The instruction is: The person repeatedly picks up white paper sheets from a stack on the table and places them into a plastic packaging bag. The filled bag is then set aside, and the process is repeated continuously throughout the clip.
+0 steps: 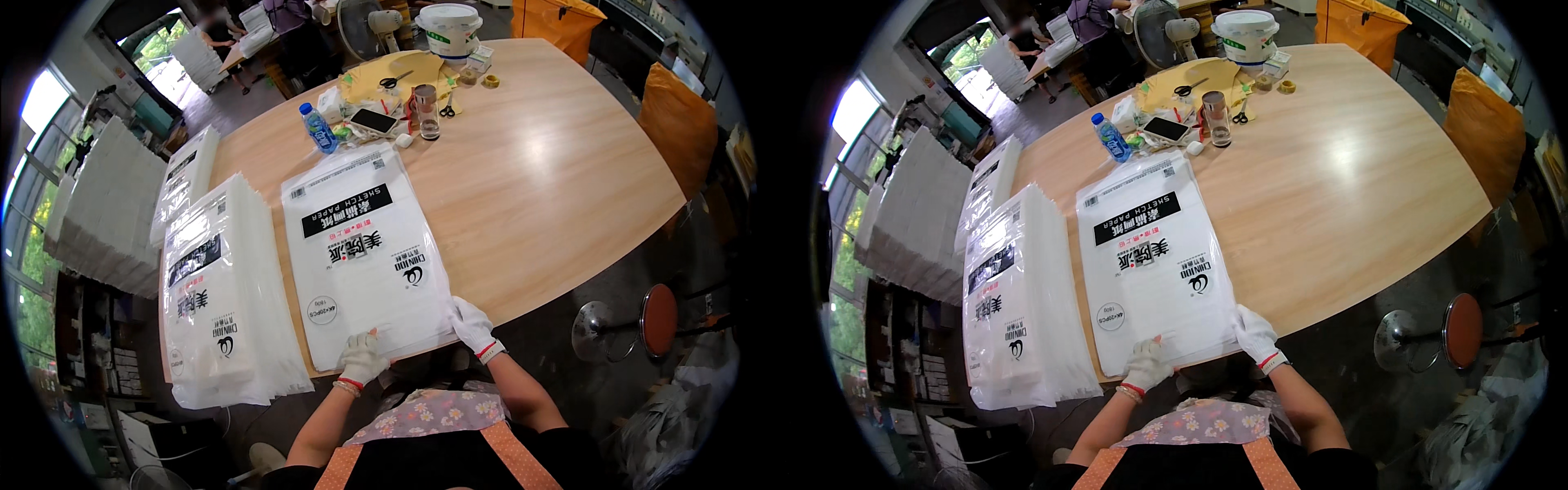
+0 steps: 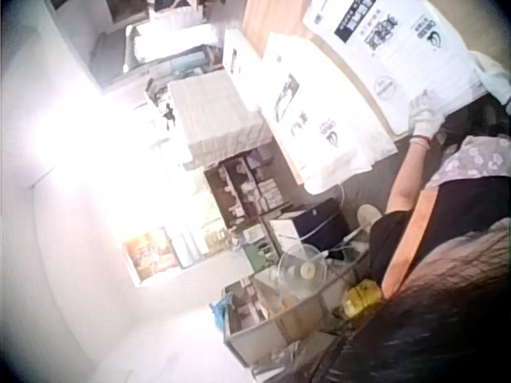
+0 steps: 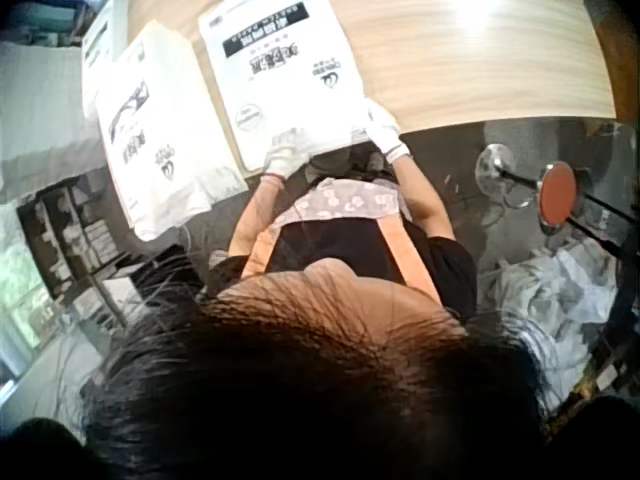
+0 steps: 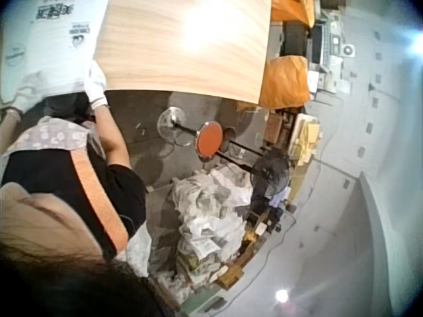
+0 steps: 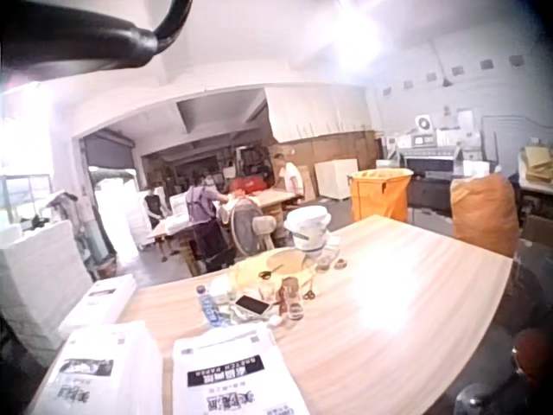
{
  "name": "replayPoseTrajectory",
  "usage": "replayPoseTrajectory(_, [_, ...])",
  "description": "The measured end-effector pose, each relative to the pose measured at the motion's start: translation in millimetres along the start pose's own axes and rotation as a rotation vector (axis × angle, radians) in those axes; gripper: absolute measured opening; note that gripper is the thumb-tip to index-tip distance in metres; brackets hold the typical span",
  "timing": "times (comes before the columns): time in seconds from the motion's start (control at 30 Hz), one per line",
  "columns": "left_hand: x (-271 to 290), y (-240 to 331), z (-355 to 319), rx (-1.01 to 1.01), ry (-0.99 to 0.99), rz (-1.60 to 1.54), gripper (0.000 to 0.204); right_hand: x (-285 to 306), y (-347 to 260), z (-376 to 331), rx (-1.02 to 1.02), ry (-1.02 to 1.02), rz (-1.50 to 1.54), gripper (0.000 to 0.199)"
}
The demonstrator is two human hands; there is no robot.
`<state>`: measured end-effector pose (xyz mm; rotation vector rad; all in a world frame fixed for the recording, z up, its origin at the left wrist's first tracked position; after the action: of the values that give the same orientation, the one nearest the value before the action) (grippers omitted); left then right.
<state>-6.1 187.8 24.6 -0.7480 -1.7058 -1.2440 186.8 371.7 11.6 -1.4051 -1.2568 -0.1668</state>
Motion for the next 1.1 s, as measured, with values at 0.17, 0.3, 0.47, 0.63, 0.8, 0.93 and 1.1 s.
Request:
replayPoseTrajectory(0.17, [5,14,18,0.043,-0.039,0.007,0.070,-13,2,4,-0.027,-0.330,0.005,0.043])
replayPoseTrajectory(0.3, [5,14,14,0.103,-0.141,0.035,0.066,-9,32,10,-0.017,-0.041,0.275,0.049])
replayPoseTrajectory(0.47, [13,37,10,-0.023,-0.174,0.036,0.055,-3,86,2,-0.071,0.254,0.444,0.046])
replayPoseTrajectory(0.63, [-28,5,21,-0.160,-0.223,0.107,0.040,-9,106,-1,-0.058,0.333,0.652,0.042])
replayPoseTrajectory(0.8, [-35,-6,34,-0.166,-0.162,0.166,0.029,1,90,-6,-0.121,0.369,0.782,0.042])
replayPoseTrajectory(0.93, [-5,22,21,-0.277,-0.166,0.178,0.029,4,89,-8,-0.166,0.432,0.623,0.038])
replayPoseTrajectory(1.1, [-13,23,30,-0.191,-0.298,0.195,0.025,12,80,-9,-0.240,0.417,0.561,0.035])
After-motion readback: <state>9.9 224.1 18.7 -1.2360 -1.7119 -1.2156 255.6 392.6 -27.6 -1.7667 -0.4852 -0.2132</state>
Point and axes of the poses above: each hand's wrist, its own z-axis towards the middle knuckle, its own x-axis out of the back of the hand, y = z × x, the point moved 8 cm from there along z, towards the middle knuckle, and after that the axes turned 14 degrees about -z, right-handed, at the moved point
